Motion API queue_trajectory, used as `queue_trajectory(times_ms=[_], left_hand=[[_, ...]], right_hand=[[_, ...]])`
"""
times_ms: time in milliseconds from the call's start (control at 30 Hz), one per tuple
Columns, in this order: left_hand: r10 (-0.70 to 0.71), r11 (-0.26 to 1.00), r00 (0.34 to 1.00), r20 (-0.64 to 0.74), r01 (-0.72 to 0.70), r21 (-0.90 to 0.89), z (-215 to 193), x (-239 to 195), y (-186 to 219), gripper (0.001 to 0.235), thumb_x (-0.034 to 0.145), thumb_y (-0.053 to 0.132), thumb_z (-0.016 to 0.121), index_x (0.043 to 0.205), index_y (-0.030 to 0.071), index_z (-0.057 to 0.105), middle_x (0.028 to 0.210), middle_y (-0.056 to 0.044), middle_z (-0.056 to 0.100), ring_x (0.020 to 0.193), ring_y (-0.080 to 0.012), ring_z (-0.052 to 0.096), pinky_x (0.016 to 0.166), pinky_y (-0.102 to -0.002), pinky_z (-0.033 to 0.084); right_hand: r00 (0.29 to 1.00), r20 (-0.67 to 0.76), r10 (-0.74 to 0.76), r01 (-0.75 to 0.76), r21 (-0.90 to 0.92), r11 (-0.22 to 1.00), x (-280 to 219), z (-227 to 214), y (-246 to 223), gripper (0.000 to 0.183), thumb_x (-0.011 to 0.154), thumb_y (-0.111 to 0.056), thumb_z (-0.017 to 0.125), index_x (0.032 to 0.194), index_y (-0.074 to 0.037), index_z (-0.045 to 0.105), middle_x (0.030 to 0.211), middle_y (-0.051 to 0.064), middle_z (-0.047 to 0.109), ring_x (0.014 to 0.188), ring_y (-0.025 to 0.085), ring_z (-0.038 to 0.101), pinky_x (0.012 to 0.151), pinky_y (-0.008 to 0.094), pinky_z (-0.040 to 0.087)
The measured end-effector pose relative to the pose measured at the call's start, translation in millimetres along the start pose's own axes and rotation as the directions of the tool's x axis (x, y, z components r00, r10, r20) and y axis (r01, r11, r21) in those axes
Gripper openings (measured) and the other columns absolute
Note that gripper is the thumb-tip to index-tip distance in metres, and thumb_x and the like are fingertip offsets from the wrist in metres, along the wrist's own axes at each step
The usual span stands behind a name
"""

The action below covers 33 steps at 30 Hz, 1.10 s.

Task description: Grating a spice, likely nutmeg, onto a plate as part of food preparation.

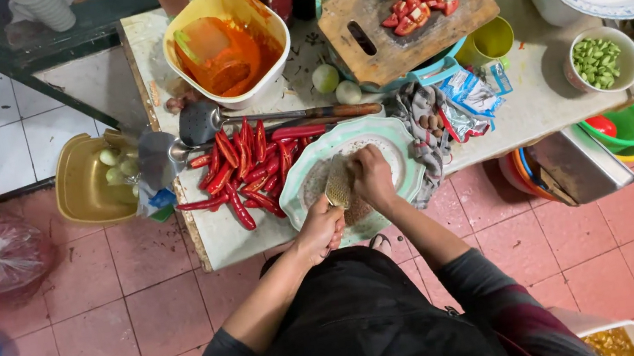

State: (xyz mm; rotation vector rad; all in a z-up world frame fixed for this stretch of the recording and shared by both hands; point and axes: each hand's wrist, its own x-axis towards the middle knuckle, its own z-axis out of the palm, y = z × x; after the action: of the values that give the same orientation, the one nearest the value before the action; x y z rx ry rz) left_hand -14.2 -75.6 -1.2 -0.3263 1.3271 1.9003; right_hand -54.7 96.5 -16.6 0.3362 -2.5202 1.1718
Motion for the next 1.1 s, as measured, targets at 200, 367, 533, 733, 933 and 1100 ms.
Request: queue_trajectory(times_ms=[200,367,533,733,933,1100], left_hand=[[-0.101,0.994,0.995,-0.02,0.1,-0.036,12,-5,8,0.016,0.101,0.011,0.046,0.111,0.022,0.043,0.06,0.0,0.042,0.04,-0.0077,0.034,0.033,-0.026,0.026],[-0.021,0.999,0.998,0.066,0.023,-0.039,-26,42,-56,0.008,0.108,0.013,0.044,0.102,0.009,0.041,0.062,0.0,0.041,0.042,-0.0083,0.035,0.034,-0.026,0.025],[-0.075,0.996,0.997,0.028,0.077,-0.053,18,-1,3,0.011,0.101,0.009,0.045,0.107,0.018,0.041,0.06,0.0,0.039,0.04,-0.0077,0.033,0.034,-0.026,0.024],[-0.055,0.996,0.998,0.0,0.055,-0.068,19,2,-5,0.014,0.101,0.012,0.043,0.109,0.023,0.042,0.059,0.002,0.038,0.038,-0.007,0.032,0.032,-0.025,0.023],[-0.009,0.998,1.0,0.028,0.011,-0.068,18,5,-4,0.014,0.1,0.008,0.044,0.107,0.019,0.042,0.06,0.001,0.04,0.04,-0.0079,0.034,0.032,-0.026,0.025],[-0.007,0.992,1.0,-0.022,0.004,-0.127,30,-12,18,0.023,0.096,0.006,0.043,0.111,0.023,0.047,0.06,0.003,0.037,0.041,-0.0049,0.033,0.032,-0.023,0.024]], right_hand=[[0.998,0.017,-0.062,0.061,0.066,0.996,-1,-3,-16,0.015,0.077,0.008,0.068,0.088,0.0,0.061,0.089,0.02,0.057,0.083,0.042,0.06,0.073,0.048,0.051],[0.999,-0.017,0.051,-0.049,0.098,0.994,2,-10,-12,0.014,0.08,0.01,0.067,0.088,-0.001,0.062,0.09,0.016,0.061,0.084,0.04,0.063,0.075,0.046,0.052],[1.0,0.024,-0.01,0.008,0.06,0.998,-2,-7,2,0.015,0.079,0.01,0.067,0.087,-0.002,0.064,0.089,0.016,0.06,0.082,0.039,0.063,0.072,0.045,0.053],[0.999,0.041,-0.031,0.027,0.099,0.995,-3,-11,2,0.011,0.077,0.006,0.069,0.084,-0.002,0.064,0.087,0.018,0.06,0.083,0.039,0.063,0.074,0.045,0.052],[0.982,-0.024,0.187,-0.185,0.056,0.981,-1,-8,-3,0.009,0.081,0.005,0.069,0.088,0.0,0.065,0.089,0.017,0.063,0.078,0.038,0.065,0.071,0.044,0.052],[0.994,-0.036,0.102,-0.098,0.093,0.991,10,1,-12,0.009,0.082,0.005,0.07,0.087,0.0,0.065,0.087,0.019,0.061,0.078,0.039,0.063,0.07,0.045,0.051]])
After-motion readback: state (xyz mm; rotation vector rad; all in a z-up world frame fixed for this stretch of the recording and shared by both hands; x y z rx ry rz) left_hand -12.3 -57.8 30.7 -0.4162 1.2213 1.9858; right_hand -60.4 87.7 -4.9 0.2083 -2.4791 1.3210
